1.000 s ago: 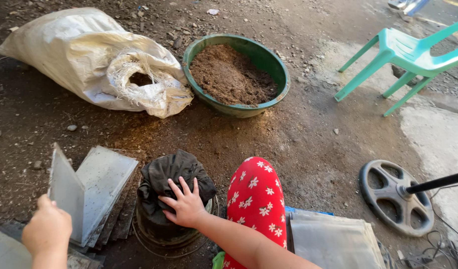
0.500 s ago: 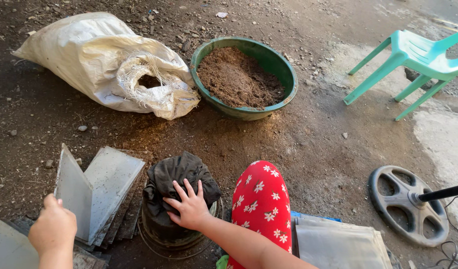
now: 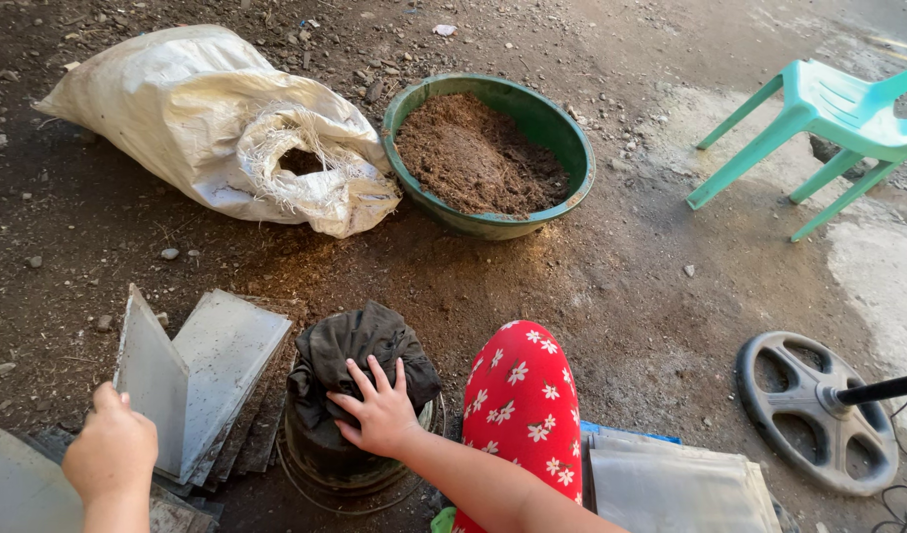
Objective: The person sits on the ground and wipes rectangular metal sheets with a dark cloth. They handle the sheets one at a time, wiping each surface and placing them into a separate stack. A green basin containing a brown granular substance is visible nearby.
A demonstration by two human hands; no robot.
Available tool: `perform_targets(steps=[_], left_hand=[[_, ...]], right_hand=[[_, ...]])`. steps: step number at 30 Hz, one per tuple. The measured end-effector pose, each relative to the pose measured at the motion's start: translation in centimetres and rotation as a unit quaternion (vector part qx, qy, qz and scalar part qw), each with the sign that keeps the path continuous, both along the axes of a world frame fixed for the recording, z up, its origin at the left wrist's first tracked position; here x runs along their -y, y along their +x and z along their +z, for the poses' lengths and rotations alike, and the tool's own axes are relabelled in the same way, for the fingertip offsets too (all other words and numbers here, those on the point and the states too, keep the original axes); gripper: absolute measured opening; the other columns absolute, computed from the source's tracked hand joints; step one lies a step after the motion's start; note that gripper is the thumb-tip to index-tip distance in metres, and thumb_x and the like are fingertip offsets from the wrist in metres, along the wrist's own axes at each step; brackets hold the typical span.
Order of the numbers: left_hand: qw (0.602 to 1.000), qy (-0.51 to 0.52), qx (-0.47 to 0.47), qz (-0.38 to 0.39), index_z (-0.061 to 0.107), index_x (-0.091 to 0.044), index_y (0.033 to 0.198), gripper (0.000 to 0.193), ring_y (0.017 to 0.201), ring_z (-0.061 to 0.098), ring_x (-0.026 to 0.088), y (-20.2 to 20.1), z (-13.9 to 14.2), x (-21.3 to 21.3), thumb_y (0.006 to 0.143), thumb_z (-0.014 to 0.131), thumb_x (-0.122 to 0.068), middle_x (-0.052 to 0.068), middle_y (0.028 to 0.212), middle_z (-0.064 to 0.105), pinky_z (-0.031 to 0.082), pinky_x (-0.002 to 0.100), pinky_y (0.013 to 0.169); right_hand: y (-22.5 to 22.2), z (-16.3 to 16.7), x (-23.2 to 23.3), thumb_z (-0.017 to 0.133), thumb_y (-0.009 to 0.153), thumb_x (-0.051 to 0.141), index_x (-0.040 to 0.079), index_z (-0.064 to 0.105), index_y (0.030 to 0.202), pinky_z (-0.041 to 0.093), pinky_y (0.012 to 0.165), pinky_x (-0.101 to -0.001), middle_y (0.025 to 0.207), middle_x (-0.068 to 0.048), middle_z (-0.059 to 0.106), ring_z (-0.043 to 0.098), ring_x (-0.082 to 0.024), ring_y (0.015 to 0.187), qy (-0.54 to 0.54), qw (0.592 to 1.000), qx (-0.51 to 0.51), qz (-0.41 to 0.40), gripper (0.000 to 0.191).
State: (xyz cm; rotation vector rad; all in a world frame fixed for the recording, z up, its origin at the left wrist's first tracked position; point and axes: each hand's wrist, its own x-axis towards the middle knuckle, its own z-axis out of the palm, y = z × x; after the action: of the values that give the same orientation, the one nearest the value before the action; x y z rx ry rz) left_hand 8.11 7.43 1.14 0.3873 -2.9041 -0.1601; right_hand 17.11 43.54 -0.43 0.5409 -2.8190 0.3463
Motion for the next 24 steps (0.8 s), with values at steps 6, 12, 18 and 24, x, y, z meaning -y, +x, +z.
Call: perform_targets(steps=[6, 12, 18, 24], left_hand=[[1.000, 0.000, -0.006, 0.005, 0.059, -0.008, 0.125, 0.023, 0.075, 0.075, 0.038, -0.2, -0.4, 0.0, 0.115, 0.047, -0.024, 0.019, 0.087, 0.077, 0.057, 0.049, 0.061], [1.000, 0.005, -0.012, 0.009, 0.060, -0.010, 0.132, 0.027, 0.078, 0.075, 0.040, -0.4, -0.7, 0.3, 0.115, 0.046, -0.026, 0.020, 0.094, 0.076, 0.057, 0.052, 0.064], [1.000, 0.006, -0.014, 0.008, 0.060, -0.011, 0.136, 0.030, 0.079, 0.074, 0.040, -0.5, -0.3, 0.2, 0.114, 0.047, -0.026, 0.020, 0.096, 0.076, 0.057, 0.052, 0.065], [1.000, 0.020, -0.009, 0.002, 0.059, -0.008, 0.134, 0.029, 0.074, 0.075, 0.038, -0.3, 0.4, -0.2, 0.115, 0.045, -0.024, 0.020, 0.093, 0.076, 0.057, 0.050, 0.059]], right_hand=[[-0.1, 0.2, 0.0, 0.068, 0.088, 0.050, 0.033, 0.066, 0.137, 0.014, 0.111, -0.0801, 0.165, -0.017, 0.034, 0.028, -0.049, 0.149, 0.000, 1.000, 0.011, 0.000, 0.052], [-0.2, 0.3, 0.1, 0.068, 0.088, 0.050, 0.033, 0.066, 0.136, 0.014, 0.111, -0.0796, 0.165, -0.016, 0.034, 0.027, -0.048, 0.150, 0.002, 1.000, 0.020, -0.003, 0.051], [-0.3, 0.4, 0.2, 0.068, 0.087, 0.050, 0.033, 0.066, 0.136, 0.014, 0.111, -0.0791, 0.164, -0.017, 0.034, 0.027, -0.048, 0.150, 0.008, 1.000, 0.015, -0.003, 0.051], [-0.4, 0.2, 0.3, 0.068, 0.089, 0.049, 0.033, 0.065, 0.136, 0.015, 0.112, -0.0784, 0.162, -0.017, 0.037, 0.028, -0.047, 0.149, 0.006, 1.000, 0.001, -0.004, 0.050]])
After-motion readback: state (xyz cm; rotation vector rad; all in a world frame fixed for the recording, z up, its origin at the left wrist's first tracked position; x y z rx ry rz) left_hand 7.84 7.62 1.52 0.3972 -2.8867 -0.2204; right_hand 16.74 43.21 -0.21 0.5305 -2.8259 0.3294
